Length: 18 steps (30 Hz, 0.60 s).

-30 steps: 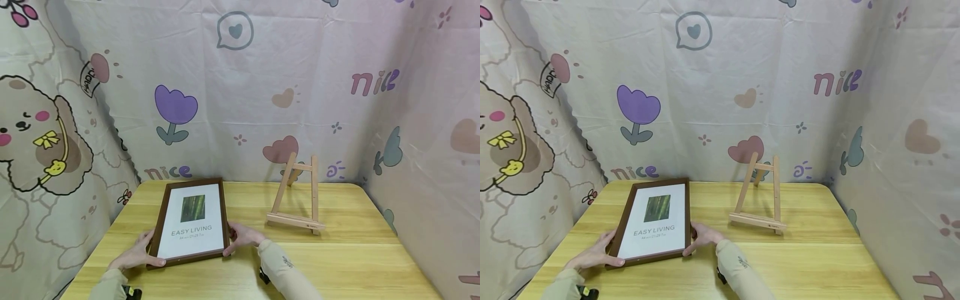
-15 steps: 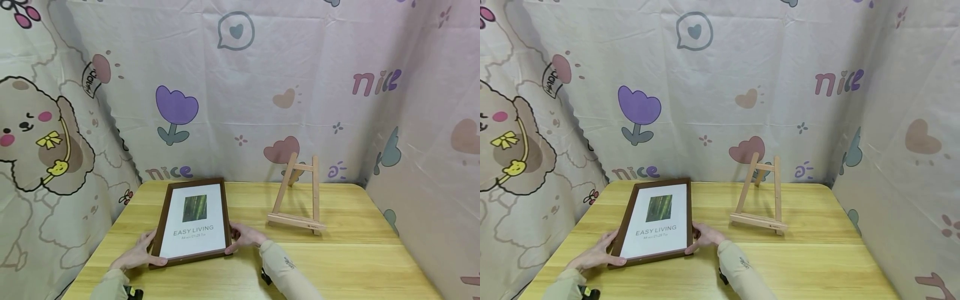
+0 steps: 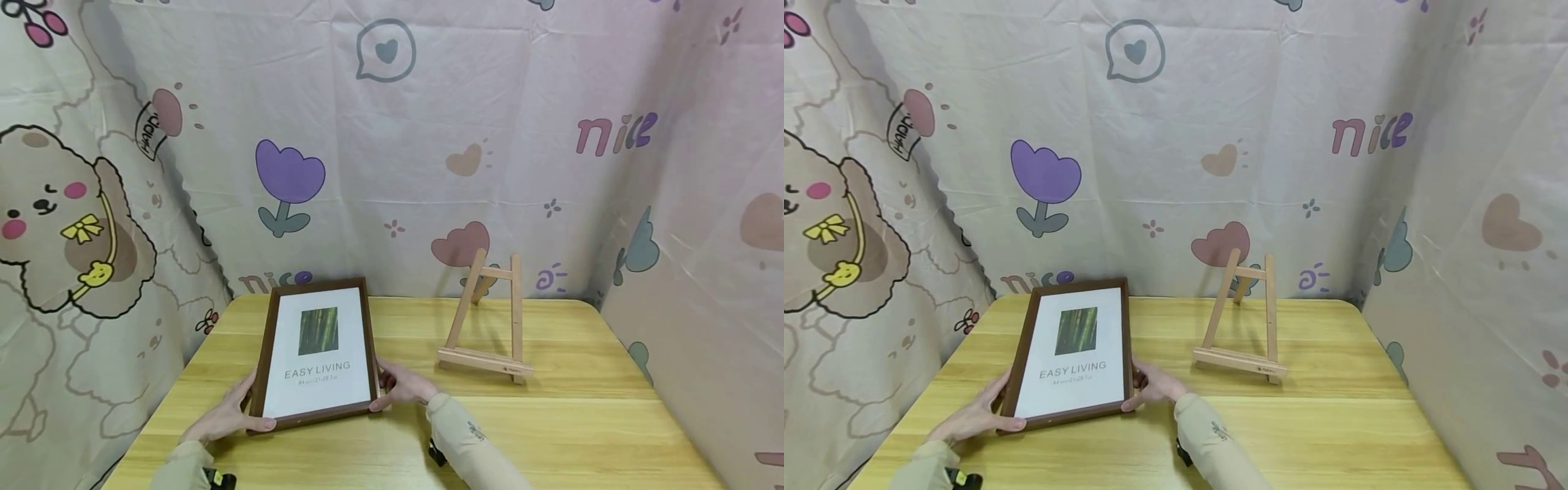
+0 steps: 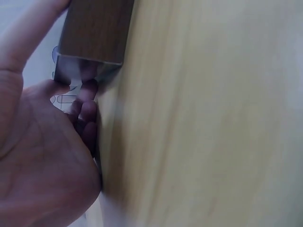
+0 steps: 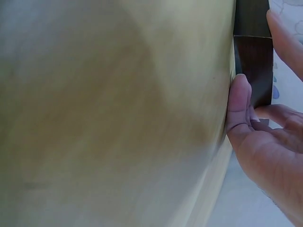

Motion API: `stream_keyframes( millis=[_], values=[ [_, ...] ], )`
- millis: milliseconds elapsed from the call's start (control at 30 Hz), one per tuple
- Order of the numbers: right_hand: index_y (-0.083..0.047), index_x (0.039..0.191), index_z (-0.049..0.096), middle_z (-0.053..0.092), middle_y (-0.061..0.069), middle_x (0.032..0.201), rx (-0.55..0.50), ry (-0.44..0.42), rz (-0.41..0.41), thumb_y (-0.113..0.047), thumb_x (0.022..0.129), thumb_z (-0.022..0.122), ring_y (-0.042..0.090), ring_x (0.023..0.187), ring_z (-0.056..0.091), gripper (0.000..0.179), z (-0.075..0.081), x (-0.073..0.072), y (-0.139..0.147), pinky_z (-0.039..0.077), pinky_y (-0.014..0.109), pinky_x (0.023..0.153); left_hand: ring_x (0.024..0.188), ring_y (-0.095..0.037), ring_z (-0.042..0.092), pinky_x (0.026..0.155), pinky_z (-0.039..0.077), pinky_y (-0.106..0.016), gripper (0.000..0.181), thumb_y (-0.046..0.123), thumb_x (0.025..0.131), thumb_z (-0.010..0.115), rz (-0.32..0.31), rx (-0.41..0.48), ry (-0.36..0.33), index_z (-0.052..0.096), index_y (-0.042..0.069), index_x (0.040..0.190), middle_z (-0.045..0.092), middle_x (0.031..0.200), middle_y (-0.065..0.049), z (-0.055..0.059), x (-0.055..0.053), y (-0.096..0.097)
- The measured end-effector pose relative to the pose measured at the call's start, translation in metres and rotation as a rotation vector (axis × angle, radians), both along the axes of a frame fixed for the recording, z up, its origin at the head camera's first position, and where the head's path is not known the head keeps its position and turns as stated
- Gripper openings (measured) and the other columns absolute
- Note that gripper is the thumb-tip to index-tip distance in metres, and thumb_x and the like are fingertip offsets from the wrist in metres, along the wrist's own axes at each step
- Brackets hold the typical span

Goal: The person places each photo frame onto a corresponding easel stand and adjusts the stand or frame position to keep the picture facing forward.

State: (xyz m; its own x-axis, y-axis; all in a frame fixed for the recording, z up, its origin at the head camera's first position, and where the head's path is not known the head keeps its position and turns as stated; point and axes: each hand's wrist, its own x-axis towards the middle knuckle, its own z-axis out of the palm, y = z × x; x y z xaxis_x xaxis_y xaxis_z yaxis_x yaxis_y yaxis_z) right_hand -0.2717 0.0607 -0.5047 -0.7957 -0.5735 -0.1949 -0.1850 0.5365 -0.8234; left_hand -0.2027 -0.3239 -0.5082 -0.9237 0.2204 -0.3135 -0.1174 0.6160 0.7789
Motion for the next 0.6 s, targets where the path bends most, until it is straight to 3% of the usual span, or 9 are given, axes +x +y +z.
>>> stream_keyframes(
  millis=[267, 467, 600],
  values=[
    [-0.021, 0.163, 0.016, 0.059, 0.003, 0.101, -0.015, 0.011, -0.019, -0.017, 0.076, 0.088, 0.015, 0.087, 0.052, 0.113, 0.0012, -0.0001, 0.0002, 0.047, 0.026, 0.077, 0.147, -0.062, -0.007, 0.11, 0.005, -0.084, 0.134, 0.029, 0.078, 0.086, 0.015, 0.026, 0.082, -0.02, 0.011, 0.159, -0.013, 0.164, -0.033, -0.0055, -0.0012, 0.0041],
    [-0.02, 0.163, 0.015, 0.06, 0.005, 0.096, -0.041, 0.021, -0.015, -0.013, 0.077, 0.087, 0.014, 0.082, 0.052, 0.113, 0.0013, 0.0001, 0.0001, 0.046, 0.022, 0.072, 0.146, -0.063, 0.007, 0.112, 0.017, -0.08, 0.135, 0.025, 0.078, 0.087, 0.013, 0.065, 0.123, -0.02, 0.012, 0.159, -0.011, 0.165, -0.033, -0.0077, -0.002, 0.006],
    [-0.018, 0.163, 0.014, 0.061, 0.005, 0.094, -0.038, 0.041, -0.004, -0.014, 0.077, 0.087, 0.012, 0.08, 0.053, 0.113, 0.0019, 0.0002, 0.0002, 0.047, 0.021, 0.07, 0.146, -0.063, 0.009, 0.113, 0.017, -0.08, 0.136, 0.023, 0.078, 0.087, 0.028, 0.099, 0.127, -0.021, 0.016, 0.159, -0.013, 0.165, -0.031, -0.0083, -0.0022, 0.0072]
  ],
)
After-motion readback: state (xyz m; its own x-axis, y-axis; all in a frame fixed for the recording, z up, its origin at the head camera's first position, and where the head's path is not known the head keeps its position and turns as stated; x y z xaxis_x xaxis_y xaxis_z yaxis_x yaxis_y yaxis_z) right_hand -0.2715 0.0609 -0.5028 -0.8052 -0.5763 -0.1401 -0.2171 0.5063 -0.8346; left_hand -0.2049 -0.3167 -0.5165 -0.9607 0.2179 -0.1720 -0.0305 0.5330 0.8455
